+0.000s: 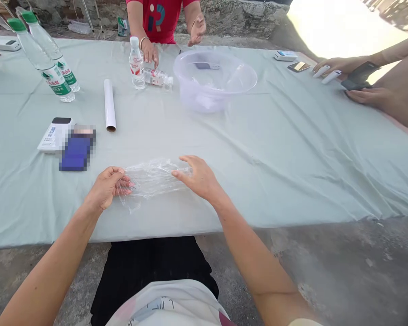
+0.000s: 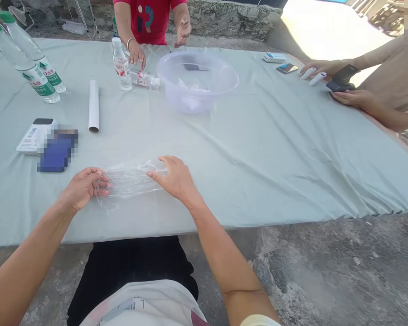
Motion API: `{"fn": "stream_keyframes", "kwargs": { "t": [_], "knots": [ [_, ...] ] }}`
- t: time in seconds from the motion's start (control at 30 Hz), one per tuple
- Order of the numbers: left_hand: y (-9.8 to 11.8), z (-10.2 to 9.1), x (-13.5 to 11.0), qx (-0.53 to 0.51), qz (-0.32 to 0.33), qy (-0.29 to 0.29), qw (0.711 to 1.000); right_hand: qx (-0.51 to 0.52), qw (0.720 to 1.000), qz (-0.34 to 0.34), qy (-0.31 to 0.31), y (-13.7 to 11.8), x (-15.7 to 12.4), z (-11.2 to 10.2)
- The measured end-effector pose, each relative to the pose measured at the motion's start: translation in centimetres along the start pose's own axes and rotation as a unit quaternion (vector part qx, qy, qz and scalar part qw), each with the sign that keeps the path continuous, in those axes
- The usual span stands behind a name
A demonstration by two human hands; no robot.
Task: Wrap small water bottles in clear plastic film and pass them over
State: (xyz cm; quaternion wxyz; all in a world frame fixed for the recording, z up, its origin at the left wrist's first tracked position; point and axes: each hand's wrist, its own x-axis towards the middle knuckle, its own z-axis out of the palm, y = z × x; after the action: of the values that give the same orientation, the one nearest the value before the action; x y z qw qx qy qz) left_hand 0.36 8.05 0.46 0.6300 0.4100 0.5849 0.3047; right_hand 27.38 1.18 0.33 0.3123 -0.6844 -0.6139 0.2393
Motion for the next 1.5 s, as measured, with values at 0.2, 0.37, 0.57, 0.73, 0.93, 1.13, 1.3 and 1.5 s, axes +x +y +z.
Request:
{"fn": "stream_keyframes", "kwargs": {
  "t": [0.2, 0.37, 0.57, 0.73, 0.93, 1.13, 1.3, 1.5],
  "knots": [
    [1.2, -1.4, -2.1, 0.18, 0.196, 0.166, 0.949, -0.015, 0.995, 0.04, -0.092, -0.1, 2.4, 1.2],
    [-0.4, 4.1, -2.9, 0.403, 0.528, 0.122, 0.738, 0.046, 0.992, 0.036, -0.112, -0.1, 2.4, 2.2],
    [-4.5, 7.5, -0.1, 0.588, 0.464, -0.006, 0.663, 0.027, 0.993, 0.013, -0.11, 0.7, 4.2, 2.4],
    [-6.0, 5.4, -0.5, 0.633, 0.39, 0.025, 0.668, -0.041, 0.997, 0.043, -0.056, 4.3, 8.2, -0.6],
    [-6.4, 6.2, -1.6, 0.637, 0.339, 0.046, 0.69, -0.031, 0.995, 0.075, -0.06, 5.6, 11.2, -3.8],
    [-5.9, 7.8, -1.8, 0.616, 0.295, 0.061, 0.728, 0.018, 0.974, -0.07, 0.214, 0.9, 8.0, -3.1],
    [-6.1, 7.9, -1.7, 0.606, 0.287, 0.058, 0.739, -0.067, 0.953, -0.283, -0.083, -2.4, 5.4, 0.6],
    [-7.2, 7.9, -2.5, 0.574, 0.341, 0.086, 0.739, -0.183, 0.912, -0.226, -0.288, -2.8, 9.8, 5.3]
  ]
}}
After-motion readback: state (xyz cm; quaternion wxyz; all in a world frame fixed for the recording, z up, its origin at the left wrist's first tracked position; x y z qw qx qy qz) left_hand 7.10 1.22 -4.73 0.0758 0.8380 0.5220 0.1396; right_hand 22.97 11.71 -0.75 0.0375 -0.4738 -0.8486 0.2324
